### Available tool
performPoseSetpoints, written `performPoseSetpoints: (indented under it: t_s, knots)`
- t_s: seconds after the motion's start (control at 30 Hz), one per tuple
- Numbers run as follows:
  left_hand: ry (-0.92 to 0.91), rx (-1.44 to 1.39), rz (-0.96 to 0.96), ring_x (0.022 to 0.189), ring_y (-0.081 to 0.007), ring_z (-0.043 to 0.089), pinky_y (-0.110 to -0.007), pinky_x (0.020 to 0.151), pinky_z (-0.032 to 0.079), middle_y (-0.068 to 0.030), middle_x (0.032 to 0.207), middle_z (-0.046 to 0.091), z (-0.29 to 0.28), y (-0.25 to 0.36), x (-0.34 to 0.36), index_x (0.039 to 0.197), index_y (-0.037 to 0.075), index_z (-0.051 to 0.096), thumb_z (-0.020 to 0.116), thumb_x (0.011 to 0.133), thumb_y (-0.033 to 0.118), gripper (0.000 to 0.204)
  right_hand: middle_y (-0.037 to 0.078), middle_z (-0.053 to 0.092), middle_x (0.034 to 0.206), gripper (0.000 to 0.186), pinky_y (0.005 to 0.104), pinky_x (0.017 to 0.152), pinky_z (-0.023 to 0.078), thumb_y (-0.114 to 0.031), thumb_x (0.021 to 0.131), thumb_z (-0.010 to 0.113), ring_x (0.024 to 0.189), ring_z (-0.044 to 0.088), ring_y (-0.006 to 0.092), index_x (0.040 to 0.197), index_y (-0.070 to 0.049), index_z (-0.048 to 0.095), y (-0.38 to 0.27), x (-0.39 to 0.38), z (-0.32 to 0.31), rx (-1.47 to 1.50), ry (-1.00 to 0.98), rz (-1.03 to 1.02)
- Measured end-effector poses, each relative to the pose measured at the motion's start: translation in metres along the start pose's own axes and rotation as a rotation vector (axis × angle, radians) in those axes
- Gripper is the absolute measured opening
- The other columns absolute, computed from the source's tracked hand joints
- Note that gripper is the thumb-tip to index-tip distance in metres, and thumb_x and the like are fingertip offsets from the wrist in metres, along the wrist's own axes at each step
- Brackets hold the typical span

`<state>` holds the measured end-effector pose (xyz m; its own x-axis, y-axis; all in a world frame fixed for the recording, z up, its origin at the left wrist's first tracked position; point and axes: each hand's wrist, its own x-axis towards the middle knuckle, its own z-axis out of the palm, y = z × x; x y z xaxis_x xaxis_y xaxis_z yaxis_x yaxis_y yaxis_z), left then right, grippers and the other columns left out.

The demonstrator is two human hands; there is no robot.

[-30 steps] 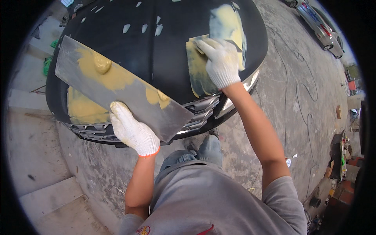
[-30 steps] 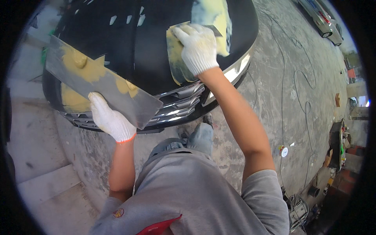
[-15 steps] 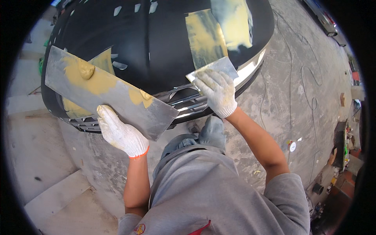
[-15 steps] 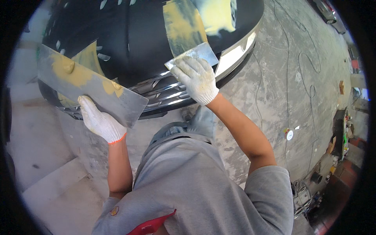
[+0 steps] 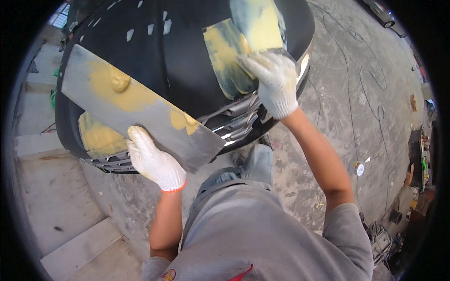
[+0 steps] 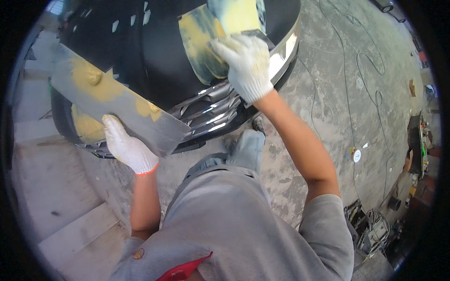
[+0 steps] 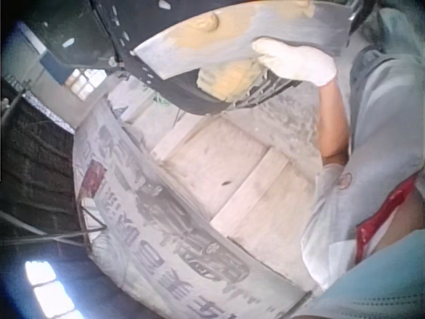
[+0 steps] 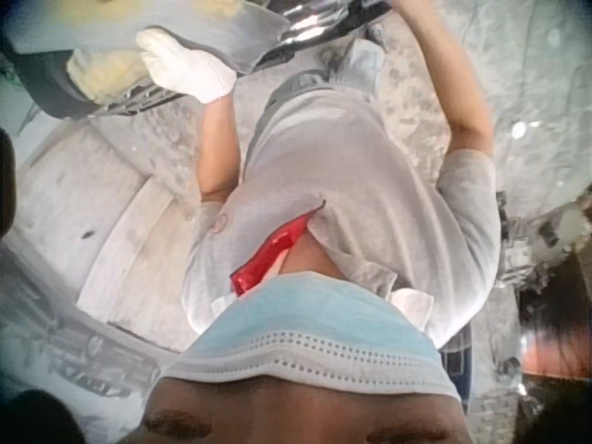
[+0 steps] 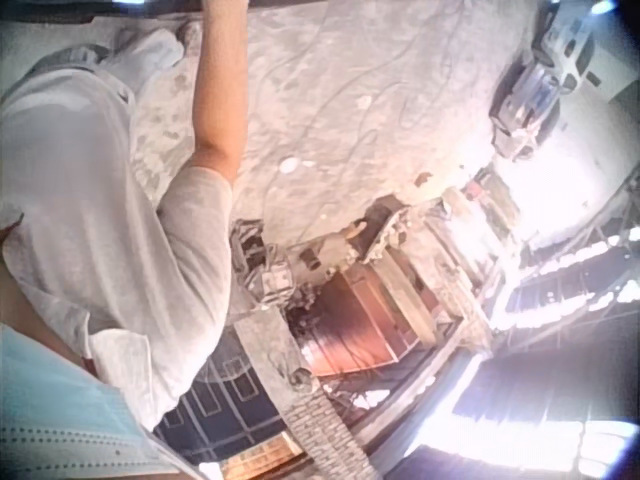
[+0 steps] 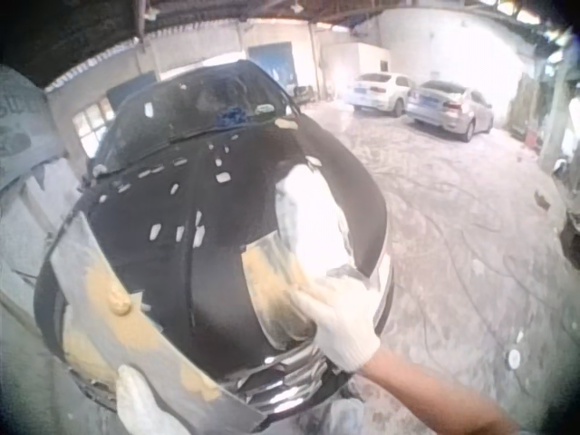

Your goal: The person applies yellow body filler to the front hood of a black car using a small metal spreader and a larger metal mixing board. They repeatedly scoop filler from the board and spread it in smooth strokes across the hood surface.

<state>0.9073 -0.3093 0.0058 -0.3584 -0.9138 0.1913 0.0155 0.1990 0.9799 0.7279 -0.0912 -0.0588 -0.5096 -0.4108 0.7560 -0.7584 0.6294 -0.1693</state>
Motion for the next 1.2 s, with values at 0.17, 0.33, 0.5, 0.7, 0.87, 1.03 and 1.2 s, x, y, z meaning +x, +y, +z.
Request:
performPoseSetpoints:
  t_s: [0.17,0.33,0.5,0.7,0.87,1.03,1.2]
  knots:
    - [0.011,-0.194,-0.105,0.1,-0.0163,0.059,-0.034,0.096,0.052,-0.011,0.112,0.069,0.007,0.002,-0.008,0.119,-0.007,0.067,0.064,0.117,0.034,0.041,0.006,0.082,0.119,0.037,0.047,0.099,0.053,-0.003,0.088,0.064,0.115,0.074,0.0308,0.115,-0.016,0.084,0.014,0.082,0.055,-0.03,0.02,0.009]
    - [0.039,-0.068,-0.045,0.102,-0.0168,0.06,-0.035,0.097,0.053,-0.0131,0.114,0.07,-0.007,-0.001,-0.003,0.12,-0.009,0.068,0.065,0.117,0.031,0.041,0.005,0.082,0.114,0.035,0.0475,0.098,0.052,-0.007,0.088,0.068,0.111,0.073,0.0311,0.116,-0.02,0.084,0.004,0.094,0.062,-0.061,-0.191,-0.006]
    - [0.122,-0.021,-0.018,0.101,-0.019,0.062,-0.036,0.096,0.053,-0.0153,0.114,0.071,-0.011,-0.012,-0.001,0.122,-0.01,0.069,0.065,0.117,0.032,0.043,0.007,0.08,0.115,0.037,0.0468,0.095,0.055,-0.008,0.083,0.072,0.11,0.074,0.032,0.118,-0.013,0.08,-0.014,0.009,0.02,0.05,-0.173,-0.161]
    - [0.041,0.198,0.07,0.105,-0.0196,0.066,-0.035,0.099,0.053,-0.0154,0.118,0.074,-0.01,-0.016,0.003,0.124,-0.011,0.072,0.064,0.117,0.031,0.043,0.004,0.08,0.122,0.038,0.0469,0.095,0.058,-0.012,0.08,0.075,0.119,0.074,0.0277,0.118,-0.015,0.08,-0.012,-0.076,0.019,0.108,-0.153,-0.175]
    - [0.027,0.101,0.111,0.106,-0.0212,0.067,-0.037,0.097,0.053,-0.0173,0.116,0.075,0.003,-0.023,0.004,0.128,-0.012,0.072,0.063,0.117,0.03,0.044,0.002,0.078,0.13,0.044,0.0444,0.106,0.055,-0.019,0.083,0.071,0.124,0.072,0.0249,0.127,-0.019,0.08,0.0,-0.105,0.026,0.057,-0.146,-0.193]
    - [0.005,0.272,0.169,0.1,-0.019,0.064,-0.037,0.093,0.053,-0.0143,0.111,0.074,0.007,-0.014,-0.008,0.119,-0.01,0.072,0.063,0.117,0.032,0.043,0.002,0.081,0.12,0.04,0.0442,0.102,0.057,-0.017,0.084,0.071,0.114,0.076,0.0252,0.122,-0.02,0.082,-0.001,-0.089,-0.003,0.119,-0.09,-0.119]
    - [-0.005,-0.006,0.014,0.093,-0.0166,0.058,-0.036,0.09,0.052,-0.0109,0.103,0.068,0.023,-0.007,-0.023,0.107,-0.007,0.066,0.063,0.118,0.034,0.042,0.003,0.082,0.111,0.033,0.0447,0.094,0.056,-0.011,0.087,0.073,0.107,0.077,0.026,0.117,-0.019,0.083,0.046,0.006,0.002,-0.005,0.048,-0.051]
